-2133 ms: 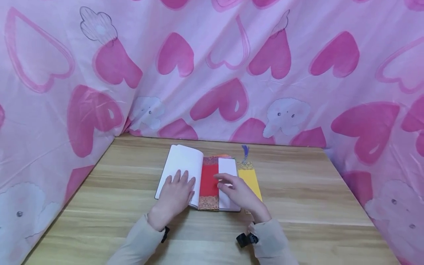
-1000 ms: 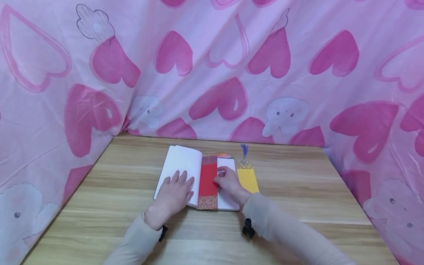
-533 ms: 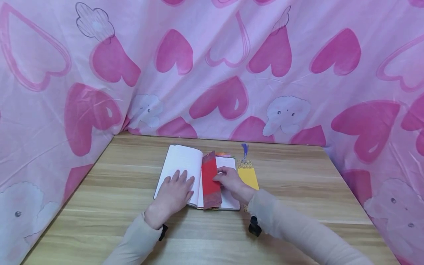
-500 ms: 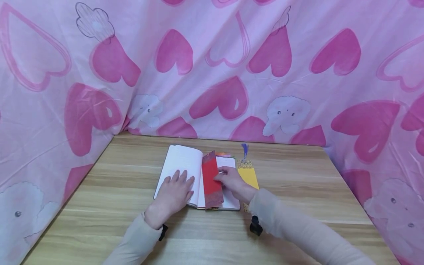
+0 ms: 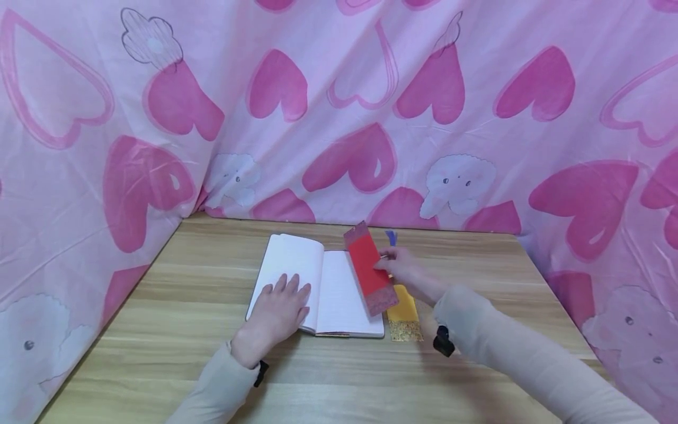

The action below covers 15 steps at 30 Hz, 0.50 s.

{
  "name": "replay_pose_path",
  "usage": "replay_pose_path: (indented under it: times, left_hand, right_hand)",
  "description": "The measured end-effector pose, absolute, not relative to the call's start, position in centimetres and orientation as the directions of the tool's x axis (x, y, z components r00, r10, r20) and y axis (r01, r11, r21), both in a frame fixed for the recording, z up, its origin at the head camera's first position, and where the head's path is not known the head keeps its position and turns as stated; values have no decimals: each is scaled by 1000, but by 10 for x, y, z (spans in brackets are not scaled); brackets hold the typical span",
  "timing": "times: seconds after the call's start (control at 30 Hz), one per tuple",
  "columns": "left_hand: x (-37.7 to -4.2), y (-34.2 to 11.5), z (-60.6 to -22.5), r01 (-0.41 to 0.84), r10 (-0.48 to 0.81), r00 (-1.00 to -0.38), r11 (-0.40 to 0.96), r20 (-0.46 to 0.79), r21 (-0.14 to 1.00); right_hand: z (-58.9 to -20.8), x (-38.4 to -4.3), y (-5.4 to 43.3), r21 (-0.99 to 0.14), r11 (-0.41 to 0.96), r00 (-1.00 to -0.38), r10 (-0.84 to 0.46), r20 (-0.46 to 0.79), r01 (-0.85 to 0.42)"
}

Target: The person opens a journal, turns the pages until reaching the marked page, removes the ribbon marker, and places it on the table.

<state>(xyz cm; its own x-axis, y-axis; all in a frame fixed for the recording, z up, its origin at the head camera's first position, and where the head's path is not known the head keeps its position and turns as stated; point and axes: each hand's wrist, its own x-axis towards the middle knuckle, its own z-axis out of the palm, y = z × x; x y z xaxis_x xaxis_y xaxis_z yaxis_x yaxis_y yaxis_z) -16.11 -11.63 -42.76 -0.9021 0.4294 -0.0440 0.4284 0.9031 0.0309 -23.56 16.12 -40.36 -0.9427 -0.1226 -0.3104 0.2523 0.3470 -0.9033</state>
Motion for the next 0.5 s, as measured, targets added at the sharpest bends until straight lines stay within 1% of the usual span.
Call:
replay_pose_path:
  times: [0.27,0.5]
  left_hand:
    - [-161,-116,-429,449,450,-893,892,0,53]
    - [-162,-117,-430,431,433,-901,901,-21,49]
  right_hand:
    - [-382,-245,213,-884,401,-956,-60,-288,242]
    - [-386,-249,254,-891,365,-957,-1,-291,271]
